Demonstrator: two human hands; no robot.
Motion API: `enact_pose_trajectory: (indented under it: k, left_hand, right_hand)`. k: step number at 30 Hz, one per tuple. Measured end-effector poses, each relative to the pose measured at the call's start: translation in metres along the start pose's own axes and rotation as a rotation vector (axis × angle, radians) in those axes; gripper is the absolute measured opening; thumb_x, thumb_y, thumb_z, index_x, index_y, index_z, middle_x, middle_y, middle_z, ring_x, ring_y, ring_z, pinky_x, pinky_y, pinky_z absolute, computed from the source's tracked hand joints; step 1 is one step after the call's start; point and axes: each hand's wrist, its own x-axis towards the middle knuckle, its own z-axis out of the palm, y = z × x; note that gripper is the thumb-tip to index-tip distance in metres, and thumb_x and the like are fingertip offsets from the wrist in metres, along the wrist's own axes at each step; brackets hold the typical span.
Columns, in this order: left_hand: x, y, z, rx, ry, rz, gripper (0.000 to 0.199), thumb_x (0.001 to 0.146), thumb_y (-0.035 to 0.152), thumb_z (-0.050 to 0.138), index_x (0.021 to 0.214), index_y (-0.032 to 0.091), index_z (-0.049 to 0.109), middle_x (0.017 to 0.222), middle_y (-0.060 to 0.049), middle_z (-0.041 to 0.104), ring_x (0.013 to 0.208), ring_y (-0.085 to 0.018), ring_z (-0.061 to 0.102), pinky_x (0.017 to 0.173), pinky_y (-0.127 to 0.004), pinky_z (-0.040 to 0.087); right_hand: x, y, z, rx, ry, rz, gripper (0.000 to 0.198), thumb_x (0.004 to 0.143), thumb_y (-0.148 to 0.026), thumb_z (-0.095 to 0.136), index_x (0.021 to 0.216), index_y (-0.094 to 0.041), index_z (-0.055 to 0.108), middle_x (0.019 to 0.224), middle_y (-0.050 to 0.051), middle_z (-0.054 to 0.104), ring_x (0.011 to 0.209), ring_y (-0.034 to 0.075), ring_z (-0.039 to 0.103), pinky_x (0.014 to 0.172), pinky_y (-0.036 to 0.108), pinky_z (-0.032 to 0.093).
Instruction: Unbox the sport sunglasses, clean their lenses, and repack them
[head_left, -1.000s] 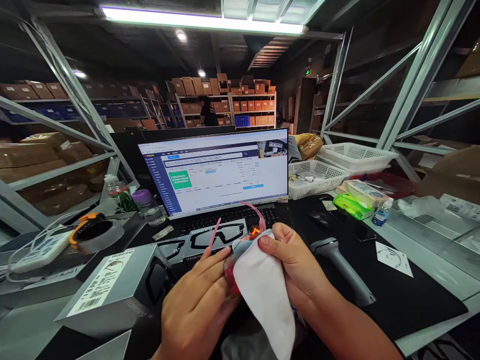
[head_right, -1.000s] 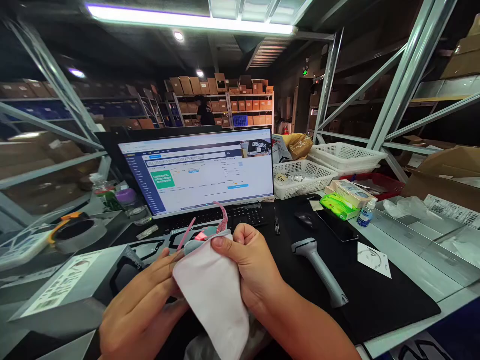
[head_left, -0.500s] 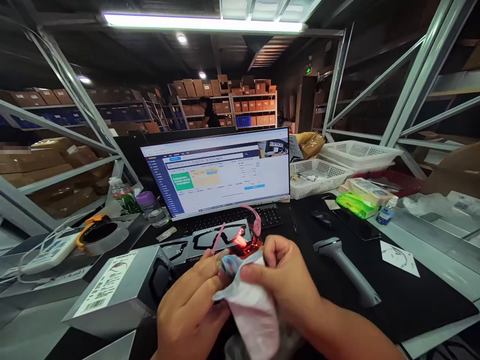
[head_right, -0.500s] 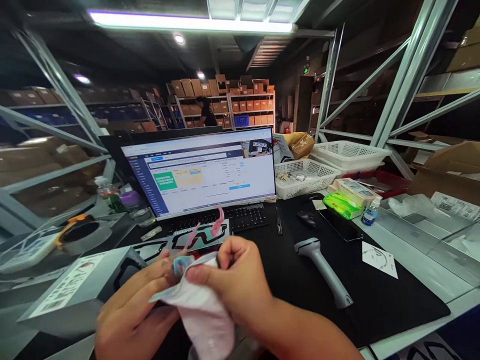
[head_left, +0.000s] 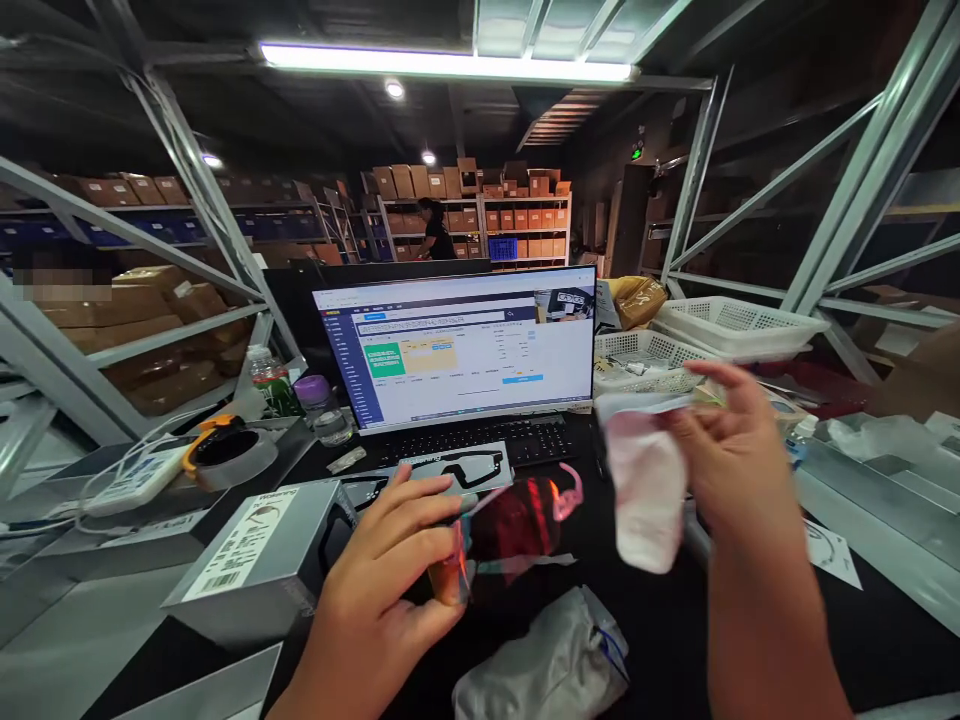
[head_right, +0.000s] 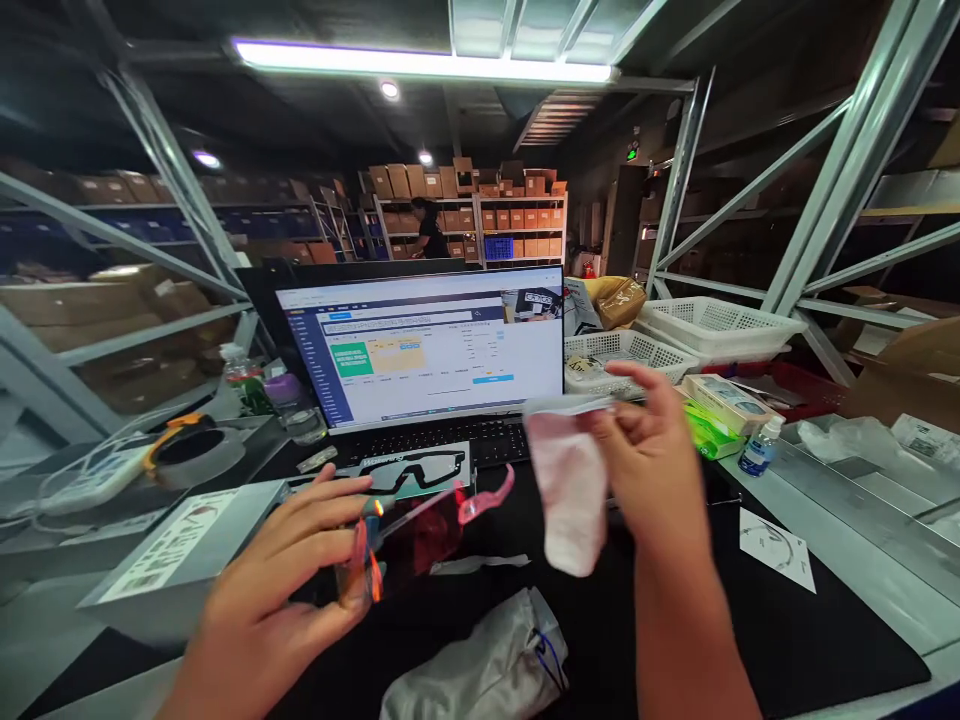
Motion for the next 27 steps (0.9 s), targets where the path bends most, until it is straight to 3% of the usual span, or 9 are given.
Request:
enact_pose_trajectory:
  k: [2,4,9,12,23,27]
  left_hand:
    - [0.000,0.002,-0.003,-0.033,-0.034,0.007,0.018,0.084,0.004,0.063,0.088,0.022,0.065,0.102,-0.002,0.074,0.111,-0.017,0.068,0.116,-0.045,0.046]
    - [0.000,0.004,-0.003,-0.050,-0.057,0.014,0.020,0.085,0.004,0.063,0.089,0.023,0.065,0.103,-0.001,0.075,0.109,-0.017,0.069,0.116,-0.044,0.046]
    - [-0.002,0.008,-0.003,-0.052,-0.101,0.038,0.019,0.085,0.003,0.064,0.089,0.022,0.065,0.107,-0.002,0.075,0.113,-0.017,0.067,0.120,-0.047,0.041]
    - [-0.002,0.009,-0.004,-0.034,-0.099,0.045,0.017,0.085,0.006,0.066,0.089,0.022,0.065,0.107,-0.002,0.076,0.113,-0.018,0.067,0.119,-0.048,0.042]
    - [-0.002,0.001,-0.007,-0.045,-0.122,0.104,0.019,0.085,0.006,0.066,0.094,0.023,0.065,0.107,-0.002,0.075,0.109,-0.017,0.068,0.120,-0.048,0.041]
    - [0.001,0.001,-0.002,-0.038,-0.156,0.159,0.015,0.088,0.009,0.064,0.097,0.021,0.066,0.105,-0.002,0.075,0.106,-0.016,0.069,0.118,-0.041,0.044]
  right_hand:
    - [0.007,-0.008,-0.019,-0.074,0.140,-0.163,0.032,0.077,-0.030,0.087,0.105,-0.026,0.072,0.070,0.001,0.069,0.057,0.012,0.060,0.050,0.022,0.041]
    - [0.009,-0.011,-0.031,-0.111,0.161,-0.227,0.017,0.078,-0.029,0.085,0.091,-0.023,0.076,0.070,0.004,0.068,0.058,0.012,0.058,0.051,0.025,0.039]
    - [0.008,-0.004,-0.040,-0.069,-0.061,-0.161,0.019,0.079,-0.038,0.084,0.084,-0.024,0.072,0.066,-0.001,0.060,0.054,0.012,0.050,0.050,0.026,0.034]
    - [0.006,-0.003,-0.040,-0.067,-0.166,-0.085,0.020,0.077,-0.035,0.086,0.084,-0.025,0.070,0.068,-0.002,0.059,0.055,0.013,0.050,0.048,0.025,0.036]
    - [-0.004,-0.013,-0.020,-0.063,-0.294,0.022,0.024,0.076,-0.042,0.086,0.083,-0.023,0.074,0.066,0.000,0.062,0.052,0.012,0.052,0.047,0.024,0.038]
    - [-0.022,-0.011,0.010,-0.189,-0.595,-0.011,0.007,0.087,-0.029,0.075,0.087,-0.023,0.073,0.076,0.000,0.068,0.064,0.014,0.059,0.060,0.024,0.044]
